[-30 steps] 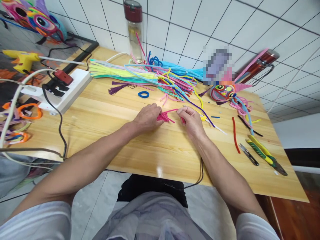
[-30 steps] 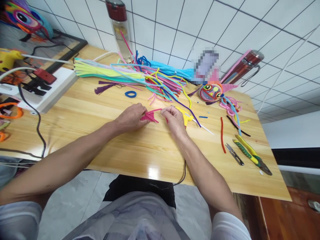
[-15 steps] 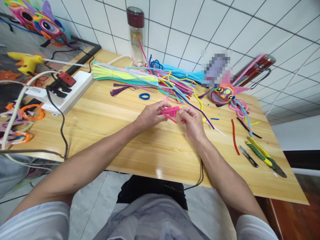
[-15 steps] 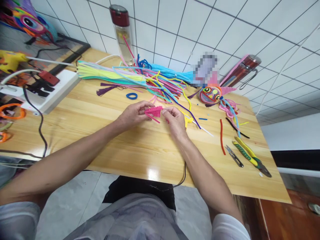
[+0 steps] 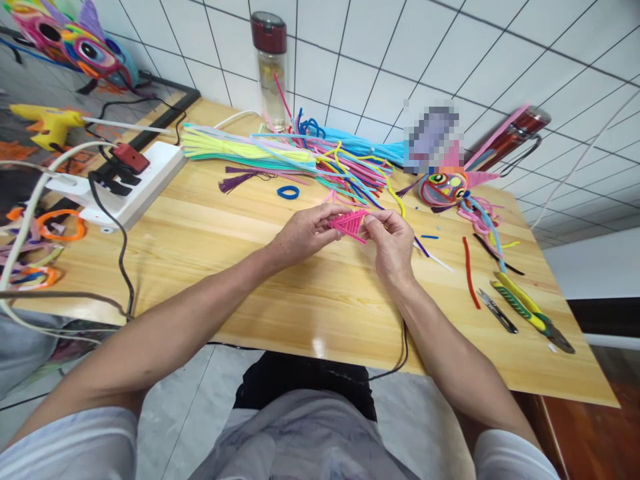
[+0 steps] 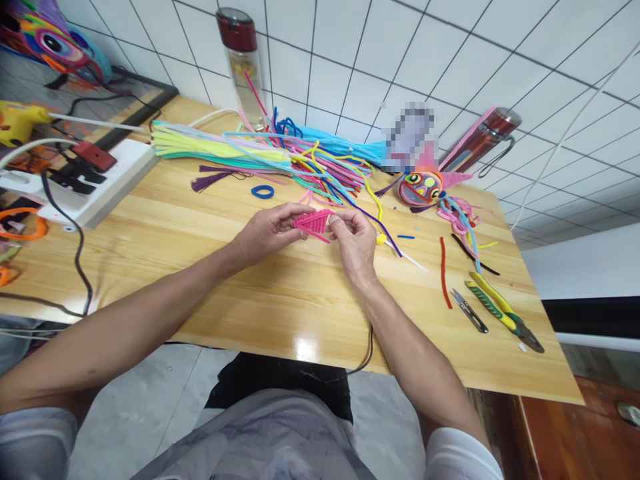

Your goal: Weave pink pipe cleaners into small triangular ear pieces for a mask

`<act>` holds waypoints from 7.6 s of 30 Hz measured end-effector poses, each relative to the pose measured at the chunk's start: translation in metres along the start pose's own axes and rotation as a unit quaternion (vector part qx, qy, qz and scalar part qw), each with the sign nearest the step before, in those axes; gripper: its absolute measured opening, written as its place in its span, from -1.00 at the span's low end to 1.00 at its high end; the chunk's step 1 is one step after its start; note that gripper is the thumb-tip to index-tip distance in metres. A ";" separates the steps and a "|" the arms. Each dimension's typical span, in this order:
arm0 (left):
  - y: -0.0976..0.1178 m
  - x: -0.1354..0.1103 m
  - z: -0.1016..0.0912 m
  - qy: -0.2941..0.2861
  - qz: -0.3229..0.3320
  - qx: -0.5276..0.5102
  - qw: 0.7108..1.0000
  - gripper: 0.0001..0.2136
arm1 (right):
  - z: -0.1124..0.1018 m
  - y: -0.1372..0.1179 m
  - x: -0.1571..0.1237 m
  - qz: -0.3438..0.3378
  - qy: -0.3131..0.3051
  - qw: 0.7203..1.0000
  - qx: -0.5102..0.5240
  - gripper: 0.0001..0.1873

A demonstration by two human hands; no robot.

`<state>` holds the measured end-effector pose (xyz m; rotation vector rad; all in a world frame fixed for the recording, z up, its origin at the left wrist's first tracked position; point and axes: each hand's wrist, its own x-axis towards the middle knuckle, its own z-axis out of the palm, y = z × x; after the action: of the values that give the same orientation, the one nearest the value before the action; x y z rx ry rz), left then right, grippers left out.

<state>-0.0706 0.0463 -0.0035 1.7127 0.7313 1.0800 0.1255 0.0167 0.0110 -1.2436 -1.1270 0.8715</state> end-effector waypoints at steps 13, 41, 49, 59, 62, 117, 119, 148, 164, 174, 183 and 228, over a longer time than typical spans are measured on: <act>0.005 -0.001 -0.002 0.007 -0.012 0.000 1.000 -0.56 | 0.003 -0.006 -0.005 -0.027 0.020 0.999 -0.014 -0.77; 0.017 -0.006 -0.003 0.046 0.040 0.020 0.998 -0.68 | 0.005 -0.005 -0.005 0.035 -0.034 0.996 0.074 -0.72; 0.010 -0.004 -0.002 0.048 0.023 -0.026 0.998 -0.64 | 0.003 0.001 -0.001 0.078 -0.091 0.987 0.106 -0.65; 0.007 -0.004 0.004 0.020 0.006 -0.134 0.991 -0.65 | 0.004 0.007 -0.003 0.013 -0.050 0.996 0.068 -0.69; 0.004 -0.004 0.004 0.020 0.002 -0.147 0.989 -0.61 | 0.003 0.009 -0.003 -0.005 -0.049 0.997 0.060 -0.70; 0.004 -0.002 0.010 0.027 -0.156 -0.346 0.925 -0.51 | 0.000 0.008 -0.009 -0.130 0.033 0.983 -0.128 -0.75; 0.003 -0.002 0.009 0.025 -0.152 -0.340 0.928 -0.51 | 0.000 0.009 -0.008 -0.132 0.030 0.983 -0.125 -0.74; -0.001 -0.001 0.009 0.048 -0.162 -0.341 0.925 -0.57 | 0.003 0.009 -0.009 -0.132 -0.008 0.987 -0.090 -0.72; -0.004 -0.002 0.008 0.017 -0.122 -0.286 0.950 -0.44 | -0.002 0.006 -0.011 -0.240 -0.018 0.945 -0.220 -0.81; -0.003 -0.006 0.016 0.007 -0.126 -0.271 0.954 -0.52 | -0.003 0.009 -0.011 -0.371 -0.021 0.879 -0.298 -0.82; -0.003 -0.007 0.017 0.017 -0.146 -0.278 0.949 -0.48 | -0.003 0.011 -0.011 -0.416 -0.012 0.849 -0.325 -0.75; -0.008 -0.003 0.015 0.001 -0.203 -0.323 0.924 -0.59 | -0.002 0.022 -0.007 -0.412 -0.047 0.853 -0.316 -0.73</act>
<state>-0.0587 0.0410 -0.0141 0.9444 0.6042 0.8927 0.1274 0.0127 -0.0114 -1.0410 -1.9126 -0.1240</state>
